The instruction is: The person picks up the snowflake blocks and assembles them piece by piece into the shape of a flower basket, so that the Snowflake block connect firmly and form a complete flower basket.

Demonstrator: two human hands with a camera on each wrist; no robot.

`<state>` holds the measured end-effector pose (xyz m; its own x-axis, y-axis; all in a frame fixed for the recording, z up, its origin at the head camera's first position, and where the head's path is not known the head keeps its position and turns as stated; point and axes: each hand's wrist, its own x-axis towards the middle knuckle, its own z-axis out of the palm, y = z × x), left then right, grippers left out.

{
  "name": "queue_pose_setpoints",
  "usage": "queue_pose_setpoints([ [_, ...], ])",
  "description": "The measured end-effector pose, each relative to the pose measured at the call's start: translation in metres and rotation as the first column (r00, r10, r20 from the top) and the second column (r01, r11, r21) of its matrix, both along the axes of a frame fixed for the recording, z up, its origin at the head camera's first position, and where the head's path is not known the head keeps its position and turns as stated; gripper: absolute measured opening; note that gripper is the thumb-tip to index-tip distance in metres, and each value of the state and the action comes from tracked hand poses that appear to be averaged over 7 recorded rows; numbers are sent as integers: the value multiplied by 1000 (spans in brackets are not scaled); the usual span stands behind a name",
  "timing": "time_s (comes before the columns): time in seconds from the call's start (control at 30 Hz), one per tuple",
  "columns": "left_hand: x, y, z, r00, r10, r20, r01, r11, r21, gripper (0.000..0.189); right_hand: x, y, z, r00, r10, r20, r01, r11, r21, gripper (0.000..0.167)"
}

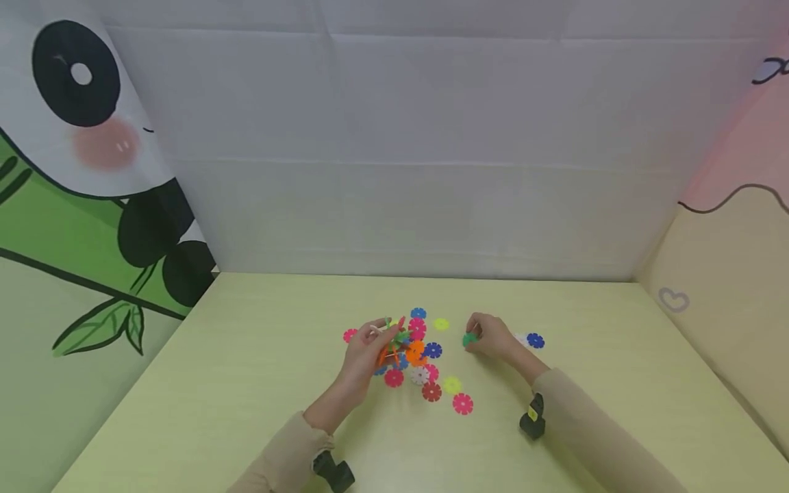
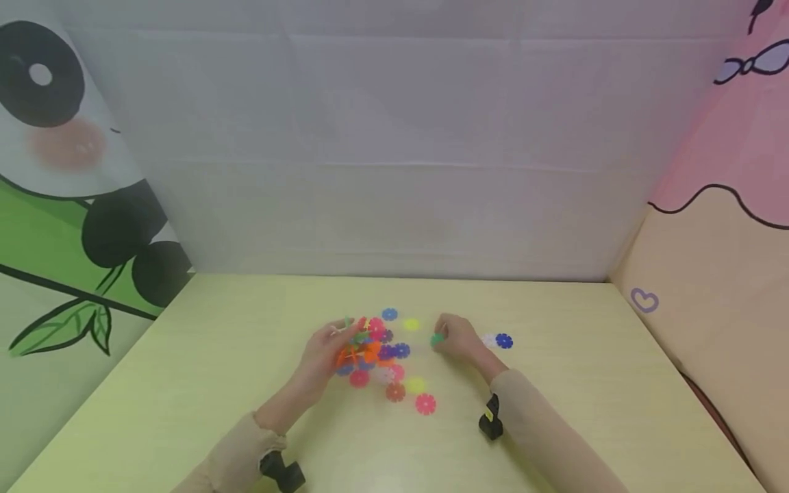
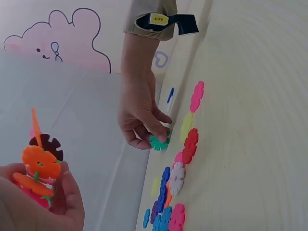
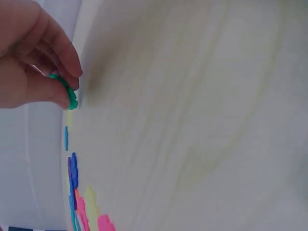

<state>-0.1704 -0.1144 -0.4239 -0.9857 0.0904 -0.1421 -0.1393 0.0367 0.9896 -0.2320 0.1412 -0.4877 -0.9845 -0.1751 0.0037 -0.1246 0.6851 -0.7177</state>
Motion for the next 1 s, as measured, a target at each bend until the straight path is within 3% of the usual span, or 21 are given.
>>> queue_pose_setpoints([
  [0.13,-1,4,0,1000,1,-1,-1,1000,-8,48,10,-6,27,992,18,-127,-37,989,-144,16],
  [0.27,-3,8,0,1000,-2,-8,1,999,-50,46,25,-22,66,985,36,-167,-91,936,-339,23],
  [0.4,-4,15,-1,997,-27,-78,18,993,-117,46,39,-36,85,979,27,-204,-109,911,-397,23],
  [0.7,-7,23,-4,971,-87,-223,32,971,-238,43,46,-51,78,949,-1,-316,-130,911,-392,18],
  [1.0,-9,25,-10,966,-72,-248,9,970,-244,45,46,-54,69,929,-24,-370,-134,909,-394,14],
])
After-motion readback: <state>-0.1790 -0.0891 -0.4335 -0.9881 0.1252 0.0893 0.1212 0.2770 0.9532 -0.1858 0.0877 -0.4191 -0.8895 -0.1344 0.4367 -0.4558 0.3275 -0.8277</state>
